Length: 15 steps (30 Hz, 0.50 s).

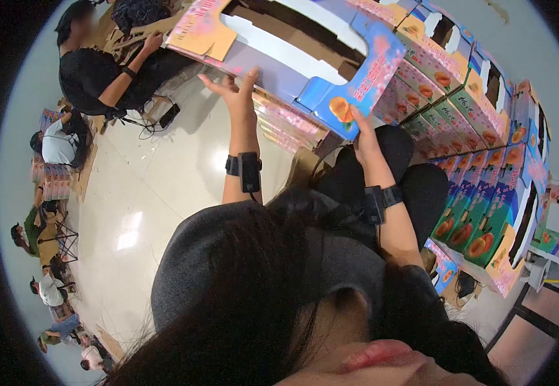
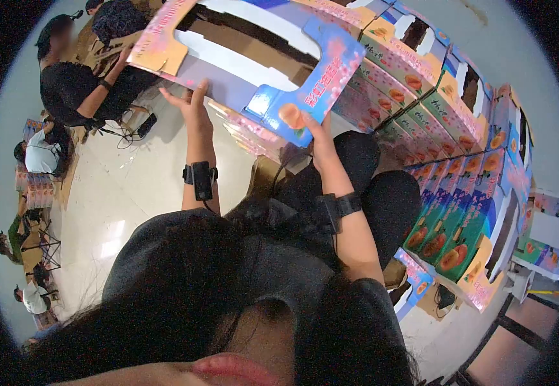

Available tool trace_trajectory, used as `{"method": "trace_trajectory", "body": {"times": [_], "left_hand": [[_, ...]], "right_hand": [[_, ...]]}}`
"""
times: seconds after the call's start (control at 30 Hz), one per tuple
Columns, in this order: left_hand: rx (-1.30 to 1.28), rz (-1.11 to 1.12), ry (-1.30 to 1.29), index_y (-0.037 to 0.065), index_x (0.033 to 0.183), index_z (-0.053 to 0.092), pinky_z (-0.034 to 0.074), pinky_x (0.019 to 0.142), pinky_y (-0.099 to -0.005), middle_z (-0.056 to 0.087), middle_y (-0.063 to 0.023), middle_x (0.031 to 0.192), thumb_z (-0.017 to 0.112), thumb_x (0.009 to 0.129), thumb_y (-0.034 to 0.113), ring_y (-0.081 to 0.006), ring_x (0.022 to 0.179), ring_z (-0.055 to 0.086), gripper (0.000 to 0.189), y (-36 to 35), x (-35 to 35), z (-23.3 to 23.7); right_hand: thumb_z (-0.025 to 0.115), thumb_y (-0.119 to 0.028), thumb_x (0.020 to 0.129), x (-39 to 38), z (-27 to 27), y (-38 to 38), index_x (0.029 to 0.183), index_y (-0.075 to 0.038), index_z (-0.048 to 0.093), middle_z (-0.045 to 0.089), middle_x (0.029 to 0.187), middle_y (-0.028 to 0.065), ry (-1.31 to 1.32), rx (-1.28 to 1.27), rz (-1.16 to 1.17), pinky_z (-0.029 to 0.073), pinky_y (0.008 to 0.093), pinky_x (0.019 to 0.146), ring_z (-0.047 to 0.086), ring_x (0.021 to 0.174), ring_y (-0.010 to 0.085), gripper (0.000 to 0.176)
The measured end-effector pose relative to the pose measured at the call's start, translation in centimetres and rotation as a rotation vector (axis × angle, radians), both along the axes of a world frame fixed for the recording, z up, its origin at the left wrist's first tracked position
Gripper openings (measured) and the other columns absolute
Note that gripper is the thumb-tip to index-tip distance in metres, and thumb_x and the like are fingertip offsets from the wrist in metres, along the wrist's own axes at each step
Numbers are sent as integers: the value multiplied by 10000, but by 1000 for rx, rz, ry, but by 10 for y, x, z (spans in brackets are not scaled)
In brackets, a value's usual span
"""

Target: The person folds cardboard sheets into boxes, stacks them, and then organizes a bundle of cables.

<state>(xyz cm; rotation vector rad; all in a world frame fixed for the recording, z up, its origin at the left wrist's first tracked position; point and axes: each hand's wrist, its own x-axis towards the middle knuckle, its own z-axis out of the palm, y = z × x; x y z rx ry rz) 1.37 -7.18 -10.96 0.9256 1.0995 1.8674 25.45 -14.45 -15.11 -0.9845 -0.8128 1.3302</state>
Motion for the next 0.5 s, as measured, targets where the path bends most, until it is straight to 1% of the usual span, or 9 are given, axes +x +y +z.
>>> {"method": "trace_trajectory", "body": {"times": [0.07,0.1,0.2,0.23,0.3,0.4,0.43,0.47,0.5], "left_hand": [[111,-42,-86,116,1415,-232,302,1034,-414,375,-230,1332,706,740,61,-272,1175,437,1157,-10,6,18],[142,-53,-43,107,1450,-143,284,1050,-452,338,-192,1385,689,775,271,-273,1206,415,1083,-15,11,28],[303,-444,-571,97,1475,50,271,1056,-484,300,-130,1434,573,751,632,-275,1244,375,1041,-23,-19,38],[355,-597,-640,92,1465,108,270,1059,-483,314,-130,1424,474,715,725,-280,1257,359,1047,-20,-35,40],[456,-897,-777,83,1445,224,267,1064,-481,342,-130,1405,274,644,913,-289,1284,328,1155,-13,-73,43],[54,-380,-327,81,1428,268,279,1062,-491,347,-101,1426,397,646,888,-275,1287,358,1131,-32,-121,75],[69,-321,-201,83,1433,258,290,1060,-492,340,-96,1435,471,653,844,-278,1283,373,1110,-36,-139,75],[84,-265,-75,85,1437,249,300,1059,-494,334,-90,1444,544,659,799,-281,1279,389,1097,-39,-161,75],[92,-417,-169,50,1421,276,322,1056,-483,370,-87,1424,620,697,698,-293,1288,387,1031,-41,-195,60]], "right_hand": [[603,-302,866,2,20,-2,1393,-49,277,432,1310,99,80,67,-39,358,354,1004,443,1194,208,669],[593,-290,875,4,29,-3,1371,-44,319,463,1286,91,120,100,-57,383,354,990,466,1182,204,618],[585,-237,872,17,48,2,1236,-17,476,570,1154,83,295,76,-185,443,359,943,556,1087,211,438],[583,-210,861,18,62,0,1168,-16,519,604,1091,82,330,119,-215,465,367,917,592,1023,218,368],[575,-185,849,32,66,-1,1175,-14,514,600,1093,91,340,161,-187,458,368,923,588,1022,217,374],[575,-162,841,36,97,-13,1157,11,519,601,1078,104,310,241,-111,454,368,927,593,1011,222,364],[574,-137,837,31,106,-16,1147,25,520,601,1072,112,281,277,-130,455,364,925,598,998,225,354],[578,-126,830,28,111,-17,1195,17,477,585,1088,108,260,274,-111,447,356,929,585,1013,218,405],[582,-114,823,25,115,-17,1243,9,435,570,1104,104,238,274,-90,439,348,933,573,1029,211,462]]}}
